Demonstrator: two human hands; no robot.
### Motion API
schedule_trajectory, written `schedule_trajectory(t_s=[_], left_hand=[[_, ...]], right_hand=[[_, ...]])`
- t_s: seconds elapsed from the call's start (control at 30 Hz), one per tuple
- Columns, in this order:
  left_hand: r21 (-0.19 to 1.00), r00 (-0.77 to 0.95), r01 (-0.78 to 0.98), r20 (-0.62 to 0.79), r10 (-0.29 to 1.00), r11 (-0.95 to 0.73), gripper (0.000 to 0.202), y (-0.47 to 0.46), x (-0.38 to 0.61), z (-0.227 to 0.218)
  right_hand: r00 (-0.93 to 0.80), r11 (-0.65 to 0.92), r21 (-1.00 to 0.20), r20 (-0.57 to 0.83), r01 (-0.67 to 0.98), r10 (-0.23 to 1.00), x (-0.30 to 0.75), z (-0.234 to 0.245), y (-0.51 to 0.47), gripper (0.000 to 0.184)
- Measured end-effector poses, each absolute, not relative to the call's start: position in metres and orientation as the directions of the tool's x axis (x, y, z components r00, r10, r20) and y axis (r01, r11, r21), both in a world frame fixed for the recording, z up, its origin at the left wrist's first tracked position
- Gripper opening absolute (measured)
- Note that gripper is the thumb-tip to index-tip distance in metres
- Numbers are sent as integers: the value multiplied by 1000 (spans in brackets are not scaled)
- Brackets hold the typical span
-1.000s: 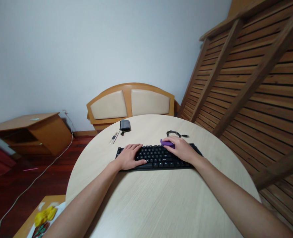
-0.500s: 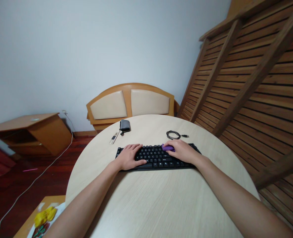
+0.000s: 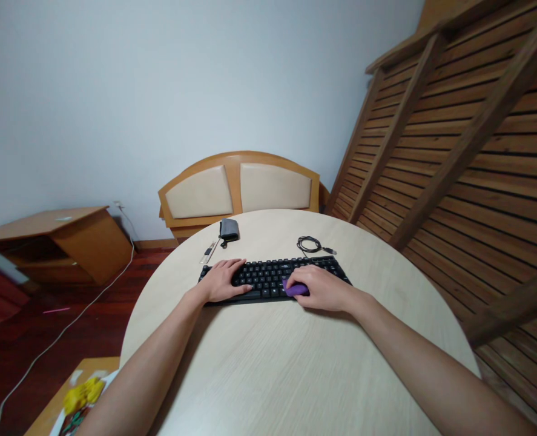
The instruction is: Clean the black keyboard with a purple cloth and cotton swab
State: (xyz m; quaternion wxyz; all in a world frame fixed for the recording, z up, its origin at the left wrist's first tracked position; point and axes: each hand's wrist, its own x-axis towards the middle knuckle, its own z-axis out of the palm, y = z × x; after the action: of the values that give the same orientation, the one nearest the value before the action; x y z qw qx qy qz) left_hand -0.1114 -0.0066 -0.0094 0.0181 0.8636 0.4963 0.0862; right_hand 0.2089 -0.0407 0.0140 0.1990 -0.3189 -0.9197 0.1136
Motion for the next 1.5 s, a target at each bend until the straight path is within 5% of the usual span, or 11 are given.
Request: schedule_trajectory(t_s=[0.57,0.83,1.03,1.2,1.5], left_hand=[[138,541,824,95,836,-549,81,-8,-114,-13],[161,550,813,108,828,-560,76,-10,-112,-6],[153,586,781,155,795,-605,70,-11,-111,-5],[141,609,762,176,774,-632,69,-10,-113,-6],[139,602,769,171,780,-624,68,-10,-113,-5]], right_hand=[[-779,858,-260,362,442,512,174,3,-58,24],[-722,799,-243,343,550,601,196,17,-50,20],[-381,615,-294,572,732,726,223,9,-24,32],[-176,416,-282,605,865,777,236,-7,-3,32],[-344,476,-260,422,840,839,220,-12,-4,29]])
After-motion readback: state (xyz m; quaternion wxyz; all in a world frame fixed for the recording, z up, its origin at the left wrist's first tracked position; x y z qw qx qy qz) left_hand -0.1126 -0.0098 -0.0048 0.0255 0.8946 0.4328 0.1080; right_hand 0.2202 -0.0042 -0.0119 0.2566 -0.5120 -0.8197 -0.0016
